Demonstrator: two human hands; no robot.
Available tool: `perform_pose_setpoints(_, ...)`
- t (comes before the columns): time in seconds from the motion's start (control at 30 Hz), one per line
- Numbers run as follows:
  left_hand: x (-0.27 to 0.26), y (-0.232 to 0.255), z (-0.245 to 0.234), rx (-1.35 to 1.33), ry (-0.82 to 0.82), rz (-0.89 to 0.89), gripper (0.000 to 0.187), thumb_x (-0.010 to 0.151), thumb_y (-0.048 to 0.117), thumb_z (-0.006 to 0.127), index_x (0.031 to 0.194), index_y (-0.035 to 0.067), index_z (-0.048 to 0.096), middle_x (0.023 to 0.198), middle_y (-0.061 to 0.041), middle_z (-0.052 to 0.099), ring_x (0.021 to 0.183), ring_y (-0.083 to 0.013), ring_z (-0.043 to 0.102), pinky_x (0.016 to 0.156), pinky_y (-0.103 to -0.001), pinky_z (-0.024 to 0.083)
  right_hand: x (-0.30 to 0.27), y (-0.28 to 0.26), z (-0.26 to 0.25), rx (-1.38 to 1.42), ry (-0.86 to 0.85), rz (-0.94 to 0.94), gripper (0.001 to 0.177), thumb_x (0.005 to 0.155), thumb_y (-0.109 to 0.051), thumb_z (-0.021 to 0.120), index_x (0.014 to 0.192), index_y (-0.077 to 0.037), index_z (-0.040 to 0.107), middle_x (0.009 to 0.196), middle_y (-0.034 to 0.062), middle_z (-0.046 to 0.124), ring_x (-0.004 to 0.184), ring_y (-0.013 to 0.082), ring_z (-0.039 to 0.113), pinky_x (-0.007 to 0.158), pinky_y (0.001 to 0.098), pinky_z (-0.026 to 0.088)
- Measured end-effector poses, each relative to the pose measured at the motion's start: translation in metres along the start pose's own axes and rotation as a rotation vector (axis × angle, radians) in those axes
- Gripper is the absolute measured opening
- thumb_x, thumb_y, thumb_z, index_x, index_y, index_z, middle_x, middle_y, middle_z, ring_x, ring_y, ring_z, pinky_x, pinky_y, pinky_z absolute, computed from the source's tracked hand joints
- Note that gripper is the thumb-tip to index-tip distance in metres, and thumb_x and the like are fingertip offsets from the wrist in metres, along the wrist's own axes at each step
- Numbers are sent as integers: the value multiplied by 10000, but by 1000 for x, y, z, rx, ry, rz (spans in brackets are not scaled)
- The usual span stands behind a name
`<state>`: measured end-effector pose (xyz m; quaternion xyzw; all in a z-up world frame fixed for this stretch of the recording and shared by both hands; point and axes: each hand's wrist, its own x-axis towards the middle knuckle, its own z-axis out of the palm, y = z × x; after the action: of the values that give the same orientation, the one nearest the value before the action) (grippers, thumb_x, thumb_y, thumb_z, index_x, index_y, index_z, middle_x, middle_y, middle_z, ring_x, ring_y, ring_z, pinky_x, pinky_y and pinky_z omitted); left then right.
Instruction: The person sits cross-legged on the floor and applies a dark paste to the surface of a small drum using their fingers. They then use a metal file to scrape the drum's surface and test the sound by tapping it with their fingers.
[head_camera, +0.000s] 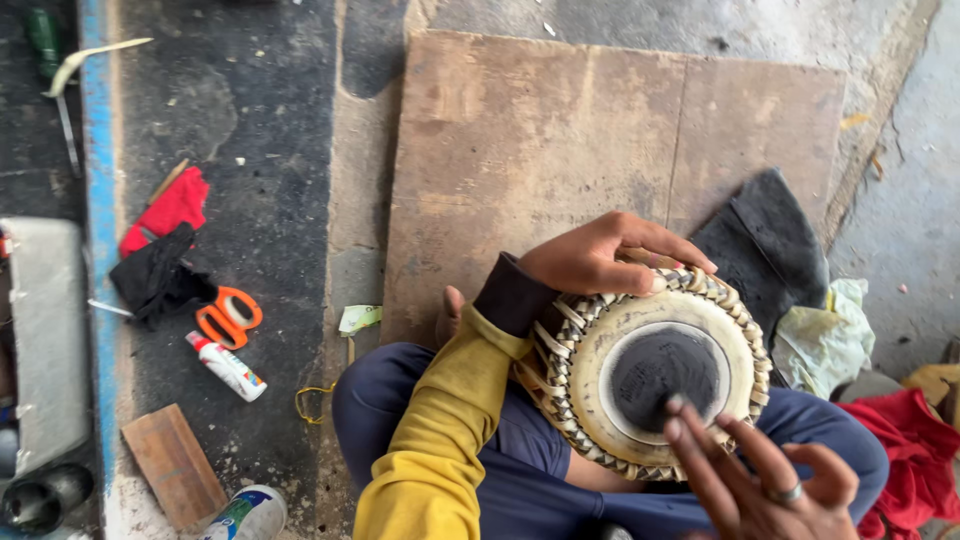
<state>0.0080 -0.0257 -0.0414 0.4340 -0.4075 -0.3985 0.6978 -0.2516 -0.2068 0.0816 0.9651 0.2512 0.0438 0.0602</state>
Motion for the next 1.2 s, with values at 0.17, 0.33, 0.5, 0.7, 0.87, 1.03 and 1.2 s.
perform_pose_setpoints(0.17, 1, 3, -1, -31, -28, -5, 621, 901, 438, 637, 1391, 57, 668, 1407, -167, 697, 1361, -313, 661, 1233, -473, 510, 2, -6, 1, 144, 7, -17, 407, 979, -309, 583, 1341, -139, 658, 1321, -84, 708, 1249, 115, 513, 933, 365, 284)
perform_pose_setpoints(0.33, -1, 2, 0, -28, -4, -7, 623, 903, 447, 637, 1388, 58, 673, 1402, -165, 702, 1359, -314, 661, 1231, -471, 513, 16, -1, 3, 124, 52, -96, 380, 992, -277, 584, 1347, -162, 661, 1331, -92, 704, 1264, 117, 507, 932, 370, 279)
perform_pose_setpoints(0.5, 0, -3, -1, -9, -2, -7, 644, 902, 496, 638, 1383, 70, 677, 1398, -163, 706, 1355, -316, 667, 1222, -472, 520, 20, -2, 6, 111, 41, -99, 381, 1048, -318, 519, 1382, -188, 646, 1358, -102, 693, 1290, 121, 492, 953, 398, 257)
perform_pose_setpoints(0.7, -1, -4, 1, -41, 2, 13, 683, 911, 555, 641, 1397, 75, 672, 1411, -165, 696, 1323, -321, 653, 1247, -488, 492, 39, -1, 2, 183, 7, -103, 767, 1021, -684, 229, 1457, -158, 576, 1448, -52, 616, 1379, 167, 399, 1002, 463, 197)
perform_pose_setpoints(0.87, 0, -1, 1, -12, 17, -7, 663, 890, 528, 642, 1376, 80, 689, 1358, -166, 724, 1303, -331, 698, 1219, -493, 534, 50, 20, 4, 109, -34, -95, 872, 986, -782, 253, 1471, -124, 556, 1468, -35, 617, 1403, 185, 387, 1021, 482, 191)
perform_pose_setpoints(1.03, -2, -4, 0, 9, 52, -20, 629, 843, 445, 637, 1353, 82, 707, 1388, -172, 713, 1328, -338, 682, 1191, -497, 539, 13, 12, 6, 32, -123, 53, 416, 1014, -351, 602, 1353, -117, 657, 1288, -64, 769, 1238, 120, 531, 969, 379, 289)
perform_pose_setpoints(1.2, 0, -5, -1, 11, 33, -33, 613, 850, 437, 633, 1350, 90, 703, 1384, -168, 716, 1319, -331, 691, 1187, -502, 546, 3, -3, 14, 134, 143, 15, 286, 983, -256, 697, 1242, -137, 710, 1141, -107, 780, 1086, 96, 593, 873, 294, 334)
